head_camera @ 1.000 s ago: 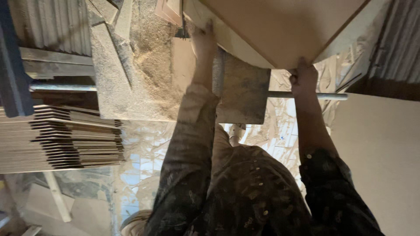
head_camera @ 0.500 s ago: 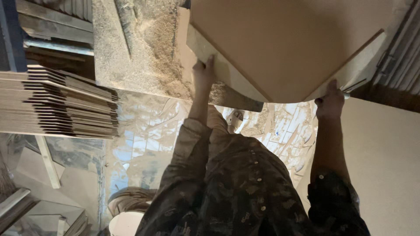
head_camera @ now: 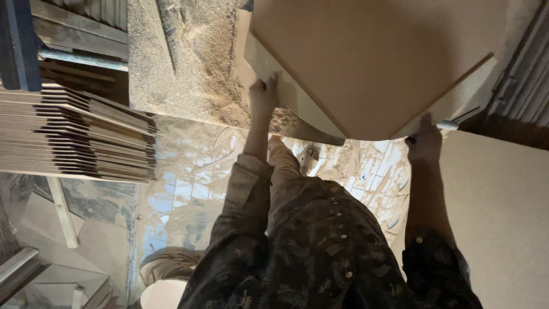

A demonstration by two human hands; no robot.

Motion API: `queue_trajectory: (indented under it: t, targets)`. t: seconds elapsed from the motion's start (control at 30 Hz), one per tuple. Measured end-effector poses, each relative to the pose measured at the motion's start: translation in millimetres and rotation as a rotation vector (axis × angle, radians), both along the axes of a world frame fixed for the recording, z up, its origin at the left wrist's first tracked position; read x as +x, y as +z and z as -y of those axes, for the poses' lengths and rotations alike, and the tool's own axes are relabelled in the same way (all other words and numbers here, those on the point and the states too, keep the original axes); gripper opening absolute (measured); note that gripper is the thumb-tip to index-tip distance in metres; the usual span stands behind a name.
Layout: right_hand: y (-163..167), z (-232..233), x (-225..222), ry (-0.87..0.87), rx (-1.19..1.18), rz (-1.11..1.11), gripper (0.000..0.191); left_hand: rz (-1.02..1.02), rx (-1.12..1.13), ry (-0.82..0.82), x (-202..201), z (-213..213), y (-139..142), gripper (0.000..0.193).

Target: The person holds a large wooden furniture panel and aligns thin wooden strips along its edges, pressing them into place and checking the fit. They then lift and reposition the panel on the workbench, continuing to fit the strips around its perimeter.

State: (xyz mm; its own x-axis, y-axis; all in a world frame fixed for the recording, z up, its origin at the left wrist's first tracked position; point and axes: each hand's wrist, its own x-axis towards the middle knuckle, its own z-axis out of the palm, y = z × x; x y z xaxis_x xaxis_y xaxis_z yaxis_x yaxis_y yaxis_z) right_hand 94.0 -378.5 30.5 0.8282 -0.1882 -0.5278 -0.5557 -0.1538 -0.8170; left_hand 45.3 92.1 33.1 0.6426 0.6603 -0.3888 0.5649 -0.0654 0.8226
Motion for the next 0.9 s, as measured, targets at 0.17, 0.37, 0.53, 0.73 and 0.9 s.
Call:
queue_trajectory:
  t: [0.17, 0.37, 0.53, 0.73, 0.9]
  targets:
    - [1, -12, -16, 0.753, -0.841, 0.272, 0.049, 0.028, 0.178, -0.049, 34, -39, 2, 0.052]
    - [-7, -23, -20, -0.186, 0.242, -0.143, 0.034, 0.061, -0.015, -0.088, 8, -8, 1, 0.044]
    - [-7, -40, -31, -0.151, 0.28, -0.22, 0.033, 0.529, 0.088, -0.085, -13, 35, -14, 0.043]
    - [3, -69, -48, -0.174, 0.466, -0.262, 0.029, 0.106, 0.023, -0.053, 10, 8, -21, 0.04]
    - [14, -79, -45, -0.176, 0.502, -0.251, 0.027, 0.12, 0.111, 0.001, 24, 5, -13, 0.045]
